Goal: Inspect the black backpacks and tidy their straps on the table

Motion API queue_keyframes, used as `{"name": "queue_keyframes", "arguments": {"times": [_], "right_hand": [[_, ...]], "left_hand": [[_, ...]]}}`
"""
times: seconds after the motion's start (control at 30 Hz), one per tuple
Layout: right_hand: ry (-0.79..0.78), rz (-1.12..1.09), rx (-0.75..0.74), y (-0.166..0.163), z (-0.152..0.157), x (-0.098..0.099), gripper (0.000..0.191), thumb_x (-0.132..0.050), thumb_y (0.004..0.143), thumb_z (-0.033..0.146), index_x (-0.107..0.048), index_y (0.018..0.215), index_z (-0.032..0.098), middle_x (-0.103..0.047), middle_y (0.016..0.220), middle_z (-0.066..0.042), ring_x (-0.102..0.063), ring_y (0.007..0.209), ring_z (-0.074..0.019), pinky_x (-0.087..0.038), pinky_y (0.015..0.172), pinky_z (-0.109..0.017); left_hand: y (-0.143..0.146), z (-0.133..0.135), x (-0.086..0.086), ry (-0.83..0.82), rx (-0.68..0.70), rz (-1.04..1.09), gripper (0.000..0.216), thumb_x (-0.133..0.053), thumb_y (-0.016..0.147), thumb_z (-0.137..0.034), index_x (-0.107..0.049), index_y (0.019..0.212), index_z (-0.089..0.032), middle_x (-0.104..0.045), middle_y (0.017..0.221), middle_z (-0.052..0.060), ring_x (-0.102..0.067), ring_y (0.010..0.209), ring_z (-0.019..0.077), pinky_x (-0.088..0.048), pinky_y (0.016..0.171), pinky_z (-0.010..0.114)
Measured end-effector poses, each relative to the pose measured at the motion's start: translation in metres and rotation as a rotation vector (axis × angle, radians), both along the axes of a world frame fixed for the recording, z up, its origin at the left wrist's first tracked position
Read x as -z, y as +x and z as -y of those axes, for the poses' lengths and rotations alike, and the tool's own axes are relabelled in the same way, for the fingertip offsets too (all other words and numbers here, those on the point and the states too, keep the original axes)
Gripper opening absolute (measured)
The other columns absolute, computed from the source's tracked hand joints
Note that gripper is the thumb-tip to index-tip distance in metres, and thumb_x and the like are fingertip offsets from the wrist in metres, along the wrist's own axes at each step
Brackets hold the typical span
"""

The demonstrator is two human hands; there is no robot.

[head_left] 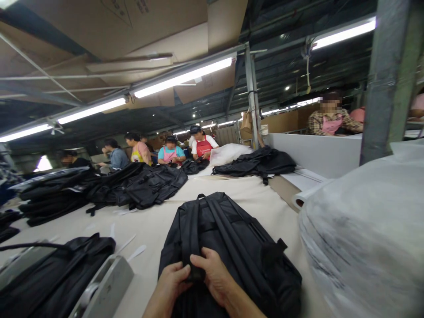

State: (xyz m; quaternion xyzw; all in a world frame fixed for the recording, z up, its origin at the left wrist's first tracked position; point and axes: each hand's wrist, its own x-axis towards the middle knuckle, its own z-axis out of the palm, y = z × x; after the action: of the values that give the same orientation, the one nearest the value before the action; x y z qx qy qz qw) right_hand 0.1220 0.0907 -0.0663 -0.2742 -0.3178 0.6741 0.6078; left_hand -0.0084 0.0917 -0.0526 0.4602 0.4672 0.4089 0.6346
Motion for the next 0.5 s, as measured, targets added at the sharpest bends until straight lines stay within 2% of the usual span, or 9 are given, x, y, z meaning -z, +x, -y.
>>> {"name": "queue_keyframes", "arguments": {"times": [0.1, 0.2, 0.33, 0.4, 0.43, 0.5], "right_hand": [[-0.043, -0.018, -0.003, 0.002, -0.002, -0.002, 0.031, -0.079, 0.055, 0.028, -0.068, 0.079, 0.012, -0.069, 0.072, -0.003, -0.061, 0.067, -0.0159, -0.048, 0.063, -0.026], [-0.062, -0.008, -0.066, 0.002, -0.002, -0.006, 0.034, -0.078, 0.058, 0.034, -0.069, 0.082, 0.011, -0.071, 0.073, -0.006, -0.064, 0.068, -0.0182, -0.048, 0.065, -0.028], [-0.014, 0.01, -0.118, 0.003, -0.005, -0.009, 0.04, -0.079, 0.057, 0.038, -0.07, 0.085, 0.01, -0.072, 0.077, -0.009, -0.066, 0.073, -0.0228, -0.05, 0.07, -0.033], [-0.009, 0.04, -0.115, 0.005, -0.009, -0.005, 0.041, -0.081, 0.055, 0.036, -0.07, 0.086, 0.011, -0.072, 0.079, -0.009, -0.067, 0.076, -0.0247, -0.05, 0.073, -0.035], [-0.008, 0.073, -0.115, 0.006, -0.013, -0.001, 0.041, -0.082, 0.054, 0.035, -0.071, 0.085, 0.011, -0.072, 0.078, -0.009, -0.067, 0.077, -0.0256, -0.05, 0.074, -0.036], [0.011, 0.152, -0.108, 0.004, -0.024, 0.007, 0.039, -0.083, 0.053, 0.036, -0.071, 0.082, 0.012, -0.072, 0.075, -0.008, -0.066, 0.078, -0.0264, -0.05, 0.076, -0.037]], "left_hand": [[0.001, -0.005, 0.013, 0.09, -0.066, -0.118, 0.041, -0.08, 0.053, -0.047, -0.067, 0.07, -0.012, -0.066, 0.068, 0.005, -0.062, 0.069, 0.0198, -0.048, 0.068, 0.03], [0.004, -0.005, 0.024, 0.158, -0.092, -0.161, 0.044, -0.076, 0.054, -0.054, -0.064, 0.065, -0.013, -0.064, 0.066, 0.003, -0.06, 0.068, 0.0194, -0.047, 0.066, 0.03], [0.014, 0.001, 0.028, 0.172, -0.099, -0.189, 0.043, -0.075, 0.056, -0.054, -0.063, 0.065, -0.013, -0.062, 0.063, 0.001, -0.059, 0.067, 0.0181, -0.045, 0.063, 0.028], [0.005, -0.001, 0.017, 0.228, -0.088, -0.246, 0.04, -0.074, 0.061, -0.05, -0.062, 0.062, -0.013, -0.06, 0.061, 0.0, -0.058, 0.067, 0.0177, -0.045, 0.063, 0.027], [-0.009, -0.004, 0.006, 0.263, -0.067, -0.259, 0.037, -0.073, 0.065, -0.048, -0.062, 0.065, -0.013, -0.061, 0.064, 0.0, -0.059, 0.069, 0.0178, -0.046, 0.064, 0.028], [-0.057, -0.012, -0.029, 0.336, -0.043, -0.261, 0.03, -0.065, 0.078, -0.043, -0.064, 0.08, -0.014, -0.065, 0.082, 0.002, -0.061, 0.077, 0.0175, -0.05, 0.069, 0.03]]}}
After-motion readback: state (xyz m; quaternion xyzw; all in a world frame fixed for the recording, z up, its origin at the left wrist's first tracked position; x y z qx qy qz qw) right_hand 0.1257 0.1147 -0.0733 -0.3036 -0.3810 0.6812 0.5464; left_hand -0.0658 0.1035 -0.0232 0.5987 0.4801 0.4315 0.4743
